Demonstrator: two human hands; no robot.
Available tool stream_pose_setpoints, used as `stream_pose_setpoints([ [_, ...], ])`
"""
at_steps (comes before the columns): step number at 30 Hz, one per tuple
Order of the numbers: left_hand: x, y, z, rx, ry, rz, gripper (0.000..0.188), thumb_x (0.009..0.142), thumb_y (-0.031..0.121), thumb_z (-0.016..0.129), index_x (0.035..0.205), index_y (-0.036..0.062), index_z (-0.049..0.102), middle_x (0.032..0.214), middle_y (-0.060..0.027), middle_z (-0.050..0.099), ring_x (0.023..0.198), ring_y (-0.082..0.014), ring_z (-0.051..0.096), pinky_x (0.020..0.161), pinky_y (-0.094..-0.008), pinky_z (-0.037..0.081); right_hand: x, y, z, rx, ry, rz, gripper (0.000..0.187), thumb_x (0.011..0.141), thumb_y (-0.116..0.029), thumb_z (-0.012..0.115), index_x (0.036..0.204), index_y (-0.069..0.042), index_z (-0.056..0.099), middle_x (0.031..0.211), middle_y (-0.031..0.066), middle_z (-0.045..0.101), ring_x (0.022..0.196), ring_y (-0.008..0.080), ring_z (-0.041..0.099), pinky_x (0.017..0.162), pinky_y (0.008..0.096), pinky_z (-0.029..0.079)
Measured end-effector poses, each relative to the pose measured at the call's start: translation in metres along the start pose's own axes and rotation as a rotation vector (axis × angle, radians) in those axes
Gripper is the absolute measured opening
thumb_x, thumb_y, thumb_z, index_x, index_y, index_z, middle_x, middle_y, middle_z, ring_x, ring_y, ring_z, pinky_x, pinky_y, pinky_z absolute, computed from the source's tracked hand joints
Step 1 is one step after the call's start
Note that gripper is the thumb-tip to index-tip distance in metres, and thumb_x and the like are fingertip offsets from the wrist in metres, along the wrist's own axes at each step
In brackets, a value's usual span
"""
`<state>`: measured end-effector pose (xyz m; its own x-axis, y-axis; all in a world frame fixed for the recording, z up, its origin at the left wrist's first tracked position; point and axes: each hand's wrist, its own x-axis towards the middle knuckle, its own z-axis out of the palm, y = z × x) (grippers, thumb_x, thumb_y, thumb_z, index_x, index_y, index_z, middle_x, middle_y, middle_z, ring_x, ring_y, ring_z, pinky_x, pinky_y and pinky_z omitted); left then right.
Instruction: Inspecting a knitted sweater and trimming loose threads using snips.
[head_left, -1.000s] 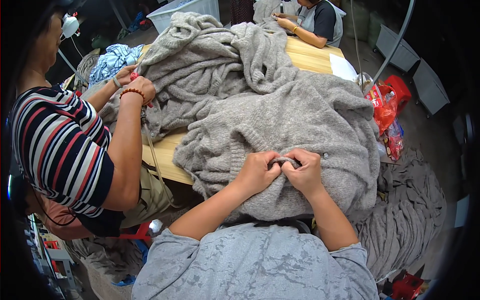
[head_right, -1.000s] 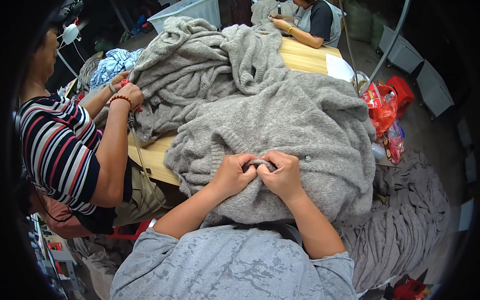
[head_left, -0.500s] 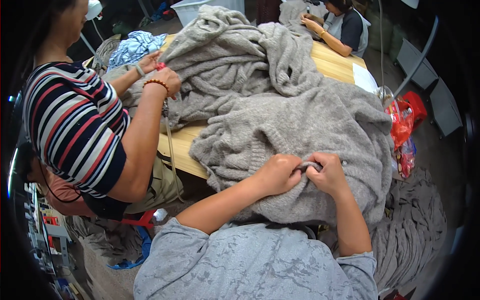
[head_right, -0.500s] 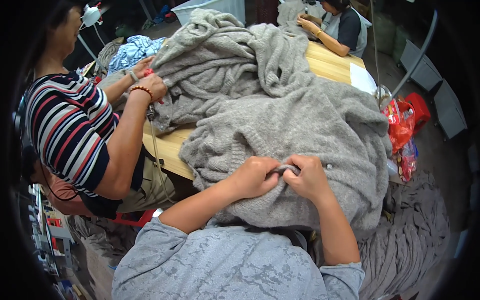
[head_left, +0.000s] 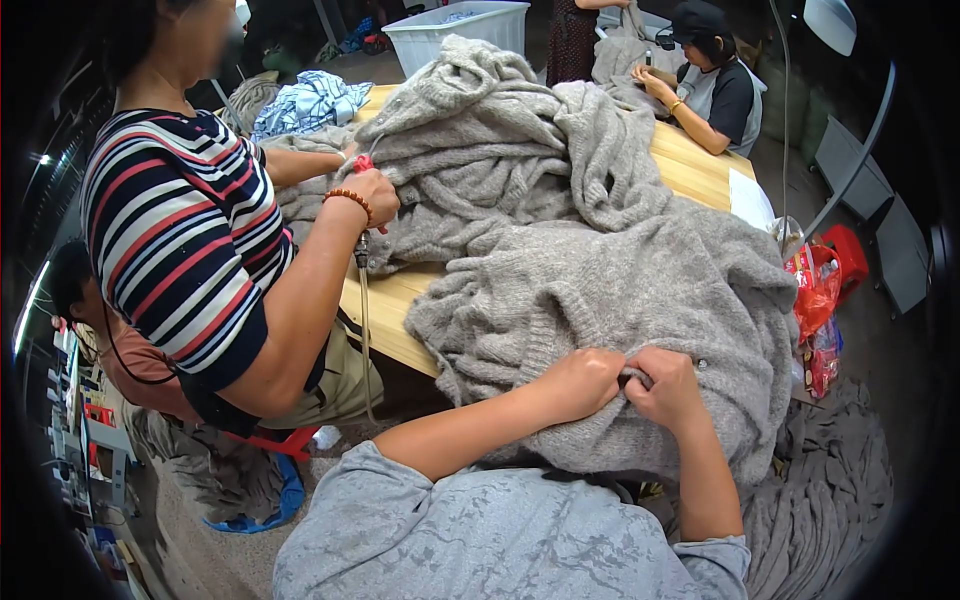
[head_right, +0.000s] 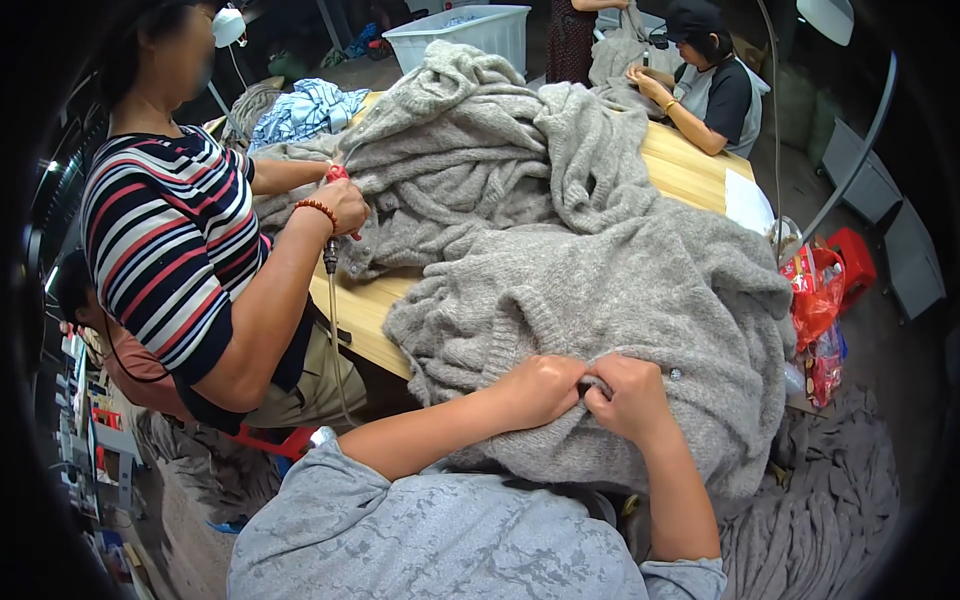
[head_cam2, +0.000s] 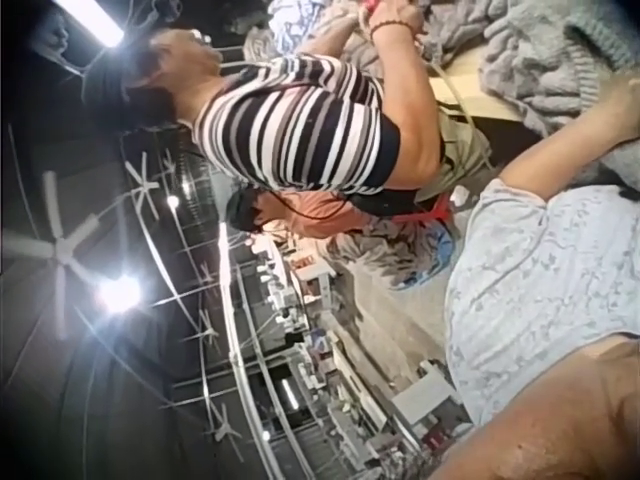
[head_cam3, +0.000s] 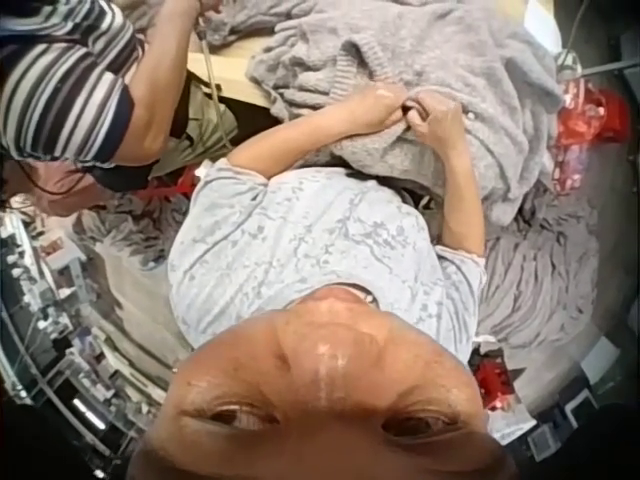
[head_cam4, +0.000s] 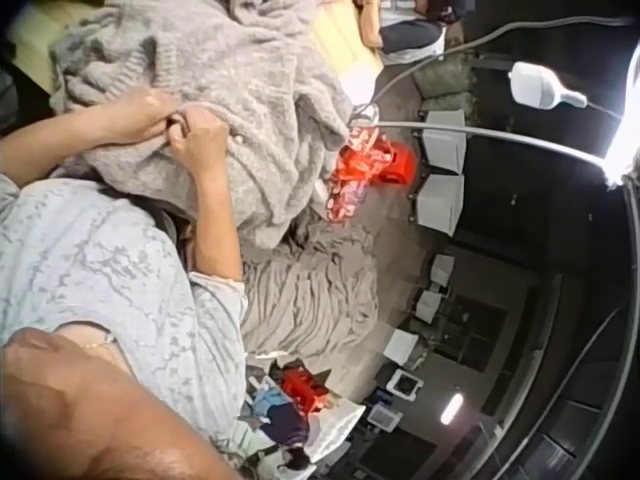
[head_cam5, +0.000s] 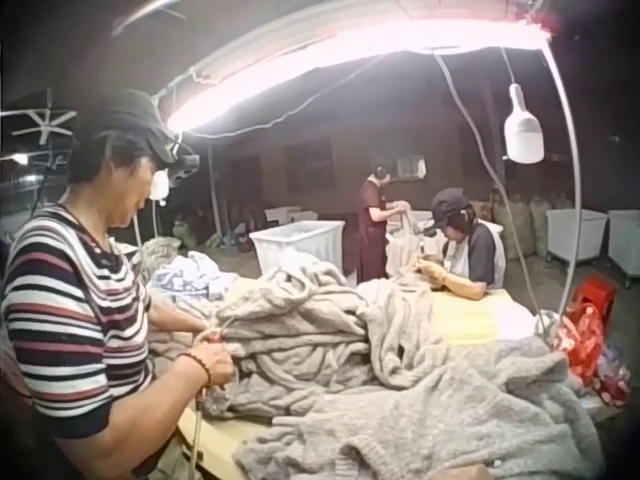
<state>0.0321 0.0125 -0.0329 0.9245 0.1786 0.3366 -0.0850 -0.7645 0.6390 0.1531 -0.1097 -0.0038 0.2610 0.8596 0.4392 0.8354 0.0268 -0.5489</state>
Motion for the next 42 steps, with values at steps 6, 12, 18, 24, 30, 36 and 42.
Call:
stream_pose_setpoints([
  [6, 0.003, -0.003, 0.003, 0.02, 0.001, 0.108, 0.009, 0.072, 0.006, 0.057, 0.076, -0.0003, 0.052, 0.071, -0.0191, 0.058, 0.07, -0.0378, 0.058, 0.064, -0.0459, 0.047, -0.002, -0.003, -0.012, -0.234, -0.093, -0.231, 0.014, 0.059, -0.004, 0.06, 0.073, -0.002, 0.058, 0.064, 0.0116, 0.054, 0.058, 0.0296, 0.056, 0.052, 0.0371, 0.045],
  [12, 0.013, -0.01, -0.015, -0.183, -0.146, 0.176, 0.009, 0.071, 0.004, 0.055, 0.077, -0.0024, 0.054, 0.066, -0.0205, 0.056, 0.062, -0.0374, 0.057, 0.058, -0.0446, 0.045, -0.007, 0.001, -0.009, 0.116, -0.062, -0.001, 0.018, 0.058, -0.002, 0.058, 0.076, -0.002, 0.057, 0.064, 0.0118, 0.053, 0.056, 0.0283, 0.053, 0.051, 0.0372, 0.043],
  [18, 0.017, -0.005, -0.029, -0.384, -0.248, 0.177, 0.008, 0.072, 0.001, 0.05, 0.077, -0.0032, 0.054, 0.058, -0.02, 0.052, 0.051, -0.0326, 0.05, 0.051, -0.0396, 0.04, -0.01, -0.005, -0.001, -0.031, 0.089, -0.23, 0.018, 0.058, 0.0, 0.055, 0.076, -0.001, 0.055, 0.065, 0.0136, 0.051, 0.058, 0.0324, 0.052, 0.053, 0.0395, 0.042],
  [24, 0.013, -0.009, -0.03, -0.446, -0.245, 0.059, 0.007, 0.069, 0.003, 0.051, 0.07, -0.0035, 0.053, 0.06, -0.0236, 0.053, 0.055, -0.0382, 0.053, 0.053, -0.0428, 0.041, -0.011, -0.011, 0.009, 0.0, 0.157, -0.013, 0.013, 0.062, 0.002, 0.052, 0.075, 0.001, 0.055, 0.064, 0.0133, 0.05, 0.057, 0.0303, 0.051, 0.054, 0.0363, 0.042],
  [30, 0.009, 0.001, -0.031, -0.428, -0.162, 0.072, 0.01, 0.07, 0.006, 0.052, 0.065, -0.0033, 0.052, 0.059, -0.0221, 0.053, 0.052, -0.0352, 0.052, 0.051, -0.0412, 0.041, -0.013, -0.011, 0.006, 0.137, 0.156, 0.1, 0.01, 0.067, 0.002, 0.052, 0.075, 0.002, 0.057, 0.061, 0.0083, 0.054, 0.052, 0.0163, 0.05, 0.05, 0.0281, 0.038],
  [36, 0.006, -0.001, -0.028, -0.495, -0.115, -0.051, 0.01, 0.069, 0.006, 0.055, 0.071, -0.0019, 0.059, 0.057, -0.0172, 0.055, 0.048, -0.0243, 0.052, 0.049, -0.0364, 0.041, -0.007, -0.003, -0.008, 0.347, -0.086, 0.465, 0.007, 0.069, -0.001, 0.058, 0.075, 0.003, 0.059, 0.059, 0.0063, 0.054, 0.054, 0.01, 0.048, 0.05, 0.0265, 0.038],
  [42, 0.003, -0.01, -0.022, -0.55, -0.068, -0.193, 0.012, 0.075, 0.012, 0.063, 0.082, 0.0021, 0.065, 0.059, -0.0009, 0.056, 0.056, -0.0051, 0.047, 0.052, -0.0254, 0.039, -0.01, -0.008, -0.003, 0.248, -0.039, 0.349, 0.008, 0.072, -0.004, 0.062, 0.077, 0.001, 0.059, 0.057, 0.0018, 0.052, 0.053, 0.0079, 0.046, 0.048, 0.0258, 0.037],
])
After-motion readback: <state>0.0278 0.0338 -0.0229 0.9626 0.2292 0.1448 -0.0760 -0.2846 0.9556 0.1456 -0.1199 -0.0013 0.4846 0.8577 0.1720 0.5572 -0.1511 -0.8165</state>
